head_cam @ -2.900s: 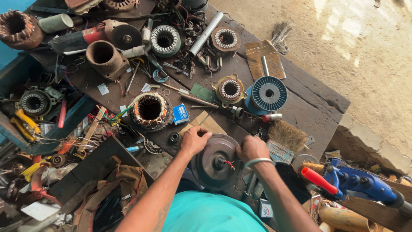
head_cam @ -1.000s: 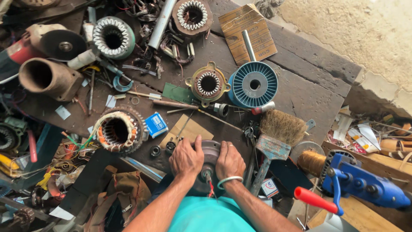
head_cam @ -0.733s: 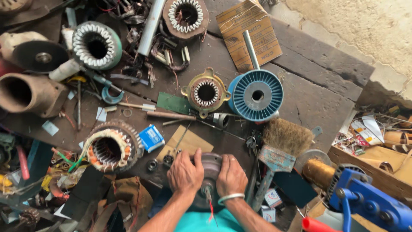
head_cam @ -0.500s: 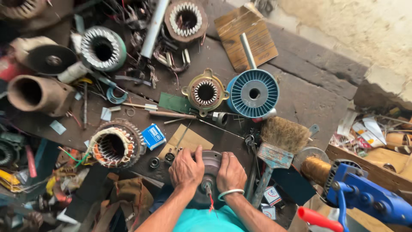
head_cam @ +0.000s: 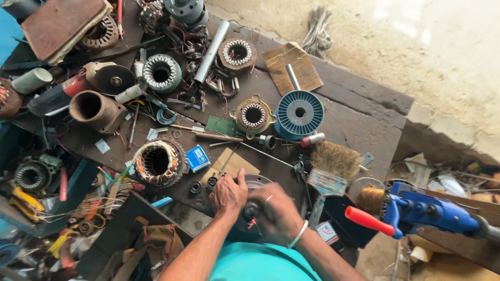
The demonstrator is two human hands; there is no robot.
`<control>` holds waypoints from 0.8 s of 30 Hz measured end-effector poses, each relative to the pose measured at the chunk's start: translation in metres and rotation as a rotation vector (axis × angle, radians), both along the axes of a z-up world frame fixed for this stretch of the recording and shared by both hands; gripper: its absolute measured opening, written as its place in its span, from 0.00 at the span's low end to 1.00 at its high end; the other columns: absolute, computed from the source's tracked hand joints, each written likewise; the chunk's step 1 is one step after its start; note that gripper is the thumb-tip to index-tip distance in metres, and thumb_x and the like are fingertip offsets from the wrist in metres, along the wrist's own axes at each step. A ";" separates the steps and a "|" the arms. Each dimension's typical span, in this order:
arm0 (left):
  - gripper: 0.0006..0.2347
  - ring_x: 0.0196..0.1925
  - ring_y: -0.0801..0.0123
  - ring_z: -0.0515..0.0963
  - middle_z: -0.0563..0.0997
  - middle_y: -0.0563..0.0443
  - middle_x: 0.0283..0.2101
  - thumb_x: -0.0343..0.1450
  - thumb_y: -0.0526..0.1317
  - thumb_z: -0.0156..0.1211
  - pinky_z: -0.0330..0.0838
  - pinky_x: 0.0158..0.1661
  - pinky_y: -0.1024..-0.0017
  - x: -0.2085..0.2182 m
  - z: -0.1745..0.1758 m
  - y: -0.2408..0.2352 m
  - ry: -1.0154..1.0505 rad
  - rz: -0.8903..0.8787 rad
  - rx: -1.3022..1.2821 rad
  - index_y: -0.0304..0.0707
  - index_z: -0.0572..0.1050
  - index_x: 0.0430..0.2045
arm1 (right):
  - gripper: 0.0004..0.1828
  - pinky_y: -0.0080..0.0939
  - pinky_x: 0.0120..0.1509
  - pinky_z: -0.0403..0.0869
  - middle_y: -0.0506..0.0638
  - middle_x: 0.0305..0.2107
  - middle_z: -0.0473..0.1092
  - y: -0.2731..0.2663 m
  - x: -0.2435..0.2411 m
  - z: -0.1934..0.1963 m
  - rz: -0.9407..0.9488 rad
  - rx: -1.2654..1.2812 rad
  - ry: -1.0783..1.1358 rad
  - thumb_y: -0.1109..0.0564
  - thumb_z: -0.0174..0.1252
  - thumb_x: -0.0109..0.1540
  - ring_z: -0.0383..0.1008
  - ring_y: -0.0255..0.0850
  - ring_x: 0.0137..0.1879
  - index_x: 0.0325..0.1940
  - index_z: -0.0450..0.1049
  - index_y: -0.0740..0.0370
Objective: The person is repairing an electric motor by hand, using a screwdriver to adjust internal components. They manipulate the motor housing and wires, occasionally using a hammer to tap parts into place.
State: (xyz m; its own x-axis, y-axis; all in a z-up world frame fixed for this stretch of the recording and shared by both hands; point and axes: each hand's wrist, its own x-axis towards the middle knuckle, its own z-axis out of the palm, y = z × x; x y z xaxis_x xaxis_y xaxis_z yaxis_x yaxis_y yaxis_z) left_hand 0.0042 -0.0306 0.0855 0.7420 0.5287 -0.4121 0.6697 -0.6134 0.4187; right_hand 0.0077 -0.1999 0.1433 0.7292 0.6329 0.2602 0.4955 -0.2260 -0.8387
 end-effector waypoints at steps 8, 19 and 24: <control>0.26 0.46 0.42 0.82 0.83 0.35 0.41 0.74 0.61 0.45 0.75 0.45 0.48 -0.012 0.004 -0.002 -0.031 0.020 0.019 0.34 0.81 0.34 | 0.24 0.50 0.54 0.76 0.56 0.45 0.76 -0.007 -0.002 0.010 0.360 -0.033 0.087 0.66 0.68 0.50 0.78 0.55 0.51 0.51 0.77 0.63; 0.27 0.45 0.44 0.83 0.84 0.36 0.40 0.74 0.62 0.44 0.76 0.44 0.49 -0.018 0.006 -0.003 -0.029 0.040 0.011 0.35 0.81 0.33 | 0.17 0.48 0.51 0.78 0.53 0.44 0.78 -0.008 -0.016 -0.013 0.270 -0.063 -0.138 0.68 0.62 0.54 0.80 0.51 0.48 0.47 0.77 0.62; 0.26 0.46 0.43 0.83 0.84 0.36 0.40 0.73 0.61 0.45 0.76 0.44 0.49 -0.020 0.003 -0.001 -0.050 0.091 -0.010 0.36 0.80 0.34 | 0.16 0.47 0.53 0.79 0.51 0.44 0.79 -0.002 -0.018 -0.007 0.231 -0.067 -0.130 0.66 0.64 0.55 0.81 0.49 0.49 0.47 0.78 0.60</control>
